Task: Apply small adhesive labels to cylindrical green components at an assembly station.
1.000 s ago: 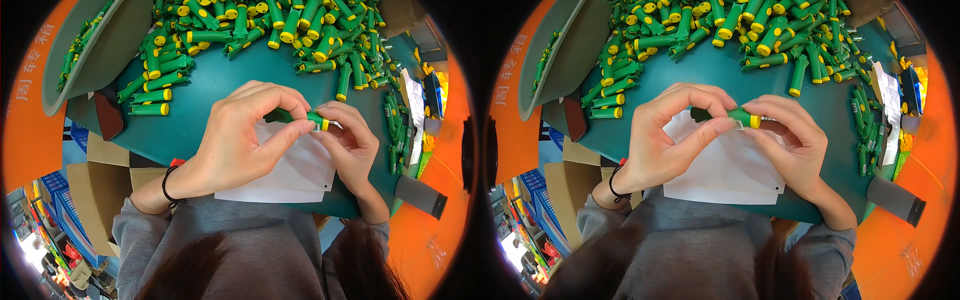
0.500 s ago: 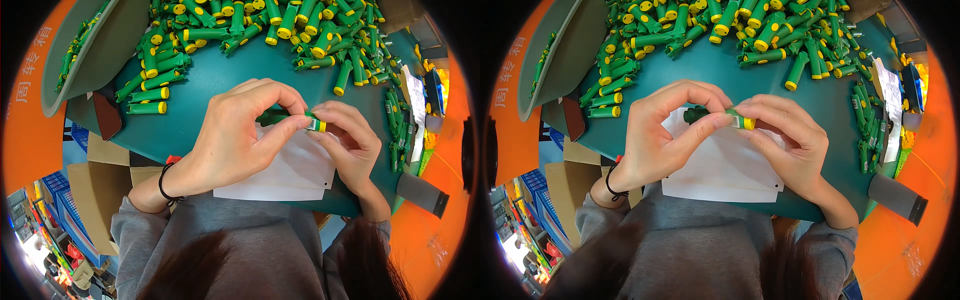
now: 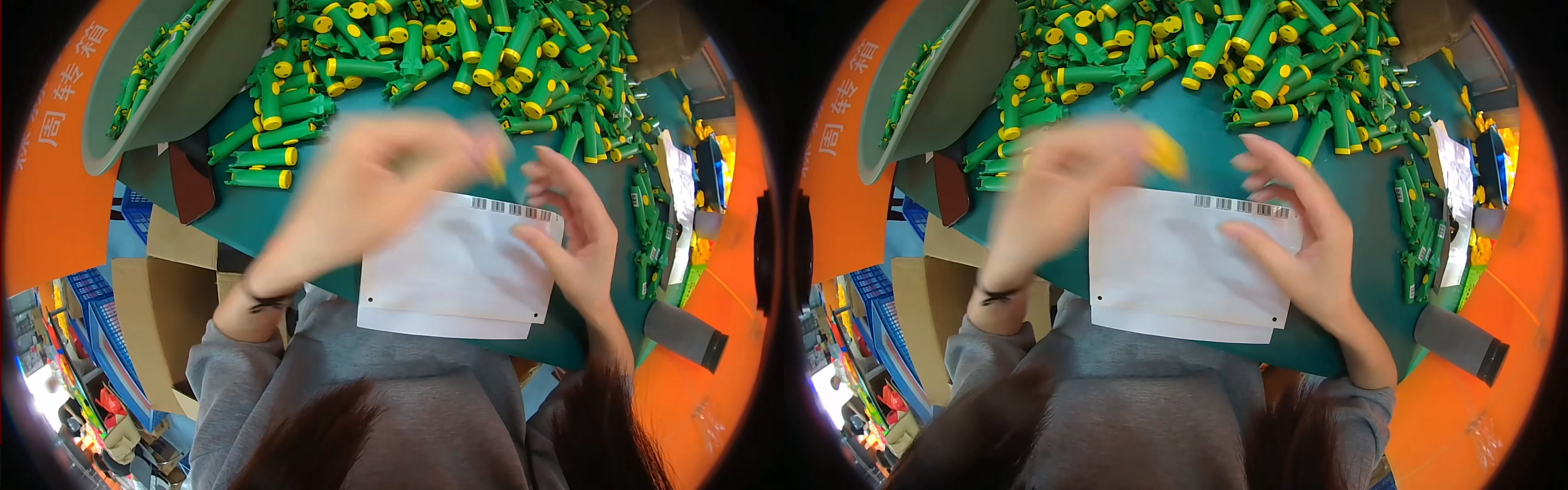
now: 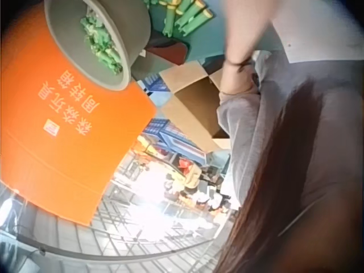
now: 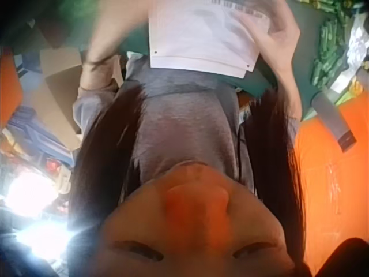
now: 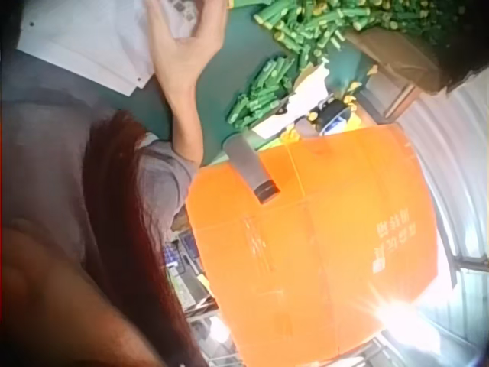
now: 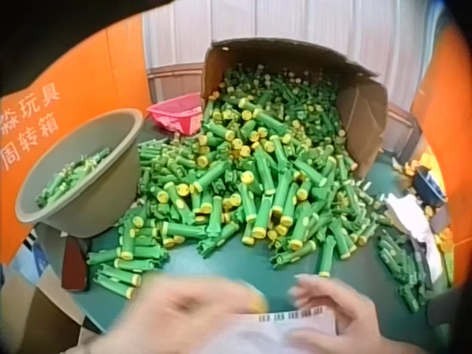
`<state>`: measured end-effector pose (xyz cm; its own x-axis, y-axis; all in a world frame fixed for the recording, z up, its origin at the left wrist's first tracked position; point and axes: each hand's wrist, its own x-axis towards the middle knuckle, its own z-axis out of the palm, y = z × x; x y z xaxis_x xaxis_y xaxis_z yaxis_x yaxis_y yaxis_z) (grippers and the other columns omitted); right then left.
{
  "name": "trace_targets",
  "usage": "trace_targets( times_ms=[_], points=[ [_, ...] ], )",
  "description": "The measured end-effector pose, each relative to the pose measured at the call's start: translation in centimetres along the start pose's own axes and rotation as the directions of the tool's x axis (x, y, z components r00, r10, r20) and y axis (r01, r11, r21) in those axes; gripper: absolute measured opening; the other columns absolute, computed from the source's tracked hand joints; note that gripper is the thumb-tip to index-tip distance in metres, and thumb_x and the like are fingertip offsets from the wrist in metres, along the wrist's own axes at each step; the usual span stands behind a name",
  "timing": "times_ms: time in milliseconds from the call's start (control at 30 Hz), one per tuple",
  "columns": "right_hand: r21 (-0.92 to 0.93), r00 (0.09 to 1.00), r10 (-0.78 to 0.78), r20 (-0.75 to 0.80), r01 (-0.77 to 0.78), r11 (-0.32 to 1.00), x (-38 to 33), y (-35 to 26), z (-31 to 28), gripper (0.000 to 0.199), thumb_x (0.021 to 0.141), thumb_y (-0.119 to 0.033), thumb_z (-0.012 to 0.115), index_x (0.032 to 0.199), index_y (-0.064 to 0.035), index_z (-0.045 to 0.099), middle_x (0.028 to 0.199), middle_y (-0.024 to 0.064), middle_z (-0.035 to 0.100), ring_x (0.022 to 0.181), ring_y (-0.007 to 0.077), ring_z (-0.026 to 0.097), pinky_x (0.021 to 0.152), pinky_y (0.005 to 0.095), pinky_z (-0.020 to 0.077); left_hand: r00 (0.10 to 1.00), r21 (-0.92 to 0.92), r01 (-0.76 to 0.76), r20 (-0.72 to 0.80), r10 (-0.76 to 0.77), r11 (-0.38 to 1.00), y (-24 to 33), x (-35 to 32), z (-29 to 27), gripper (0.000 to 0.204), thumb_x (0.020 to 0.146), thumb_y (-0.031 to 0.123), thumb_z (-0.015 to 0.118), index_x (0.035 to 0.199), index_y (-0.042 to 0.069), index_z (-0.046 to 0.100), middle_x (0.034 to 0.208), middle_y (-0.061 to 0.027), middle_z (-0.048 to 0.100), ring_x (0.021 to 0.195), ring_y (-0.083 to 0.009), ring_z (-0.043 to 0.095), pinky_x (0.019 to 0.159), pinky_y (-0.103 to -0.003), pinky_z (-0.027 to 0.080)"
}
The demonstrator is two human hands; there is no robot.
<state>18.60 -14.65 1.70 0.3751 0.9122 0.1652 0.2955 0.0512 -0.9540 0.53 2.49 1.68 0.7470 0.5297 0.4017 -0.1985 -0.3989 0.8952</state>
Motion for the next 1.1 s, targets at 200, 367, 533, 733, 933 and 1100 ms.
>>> trace_targets(
  times_ms=[200, 367, 533, 733, 933, 1100],
  points=[
    [-0.558, 0.988, 0.010, 0.154, 0.079, 0.826, 0.3, 1.9, -0.9, 0.035, 0.081, -0.009, 0.082, 0.115, -0.0059, 0.073, 0.109, 0.0088, 0.067, 0.105, 0.0230, 0.060, 0.083, 0.0301, 0.0502, 0.695, 0.835, 0.345, -0.535, 0.480, 0.429, 3.7, 3.9, -13.9, 0.037, 0.109, 0.028, 0.047, 0.123, 0.004, 0.072, 0.108, -0.0090, 0.074, 0.103, -0.0163, 0.067, 0.086, -0.026, 0.052],
    [-0.451, 0.989, 0.083, 0.122, -0.019, 0.892, 0.1, 2.9, -0.5, 0.026, 0.081, -0.011, 0.083, 0.104, -0.0031, 0.075, 0.101, 0.0067, 0.067, 0.094, 0.0190, 0.062, 0.078, 0.0294, 0.0516, 0.983, 0.647, -0.180, 0.148, 0.111, 0.740, -0.1, -1.1, -0.5, 0.027, 0.084, 0.019, 0.078, 0.109, 0.009, 0.072, 0.111, -0.0077, 0.067, 0.103, -0.0280, 0.063, 0.084, -0.037, 0.053],
    [-0.444, 0.996, 0.030, 0.089, 0.013, 0.896, -0.4, 3.7, -0.1, 0.025, 0.081, -0.009, 0.083, 0.104, -0.0034, 0.076, 0.100, 0.0062, 0.068, 0.094, 0.0189, 0.062, 0.079, 0.0298, 0.0524, 0.953, 0.659, -0.303, 0.213, 0.216, 0.688, -3.6, -2.9, 3.2, 0.029, 0.075, 0.012, 0.081, 0.104, 0.010, 0.076, 0.104, -0.0024, 0.070, 0.095, -0.0241, 0.063, 0.075, -0.035, 0.051],
    [-0.460, 0.997, 0.010, 0.082, 0.029, 0.888, -0.2, 3.7, -0.2, 0.025, 0.080, -0.009, 0.083, 0.104, -0.0043, 0.076, 0.101, 0.0063, 0.067, 0.095, 0.0195, 0.063, 0.079, 0.0301, 0.0526, 0.910, 0.687, -0.406, 0.245, 0.334, 0.602, -4.1, -2.9, 3.2, 0.021, 0.071, 0.012, 0.076, 0.091, 0.008, 0.072, 0.100, -0.0019, 0.068, 0.094, -0.0217, 0.062, 0.076, -0.033, 0.051],
    [-0.758, 0.976, -0.117, -0.182, -0.064, 0.650, 2.2, 3.1, -3.1, 0.031, 0.085, -0.011, 0.081, 0.110, -0.0020, 0.066, 0.099, 0.0085, 0.066, 0.091, 0.0160, 0.062, 0.070, 0.0271, 0.0501, 0.949, 0.541, -0.300, 0.087, 0.302, 0.786, -4.1, -2.7, 3.4, 0.019, 0.075, 0.004, 0.080, 0.090, 0.007, 0.069, 0.096, -0.0044, 0.068, 0.089, -0.0245, 0.063, 0.067, -0.033, 0.053],
    [-0.718, 0.945, 0.017, -0.326, -0.260, 0.646, 2.0, 4.1, -4.7, 0.031, 0.089, -0.011, 0.078, 0.113, -0.0007, 0.061, 0.089, 0.0079, 0.067, 0.074, 0.0130, 0.063, 0.069, 0.0248, 0.0517, 0.975, 0.398, -0.218, 0.048, 0.217, 0.891, -3.7, -2.3, 2.9, 0.019, 0.079, 0.005, 0.080, 0.093, 0.006, 0.067, 0.097, -0.0060, 0.069, 0.089, -0.0260, 0.063, 0.072, -0.034, 0.052]
  ],
)
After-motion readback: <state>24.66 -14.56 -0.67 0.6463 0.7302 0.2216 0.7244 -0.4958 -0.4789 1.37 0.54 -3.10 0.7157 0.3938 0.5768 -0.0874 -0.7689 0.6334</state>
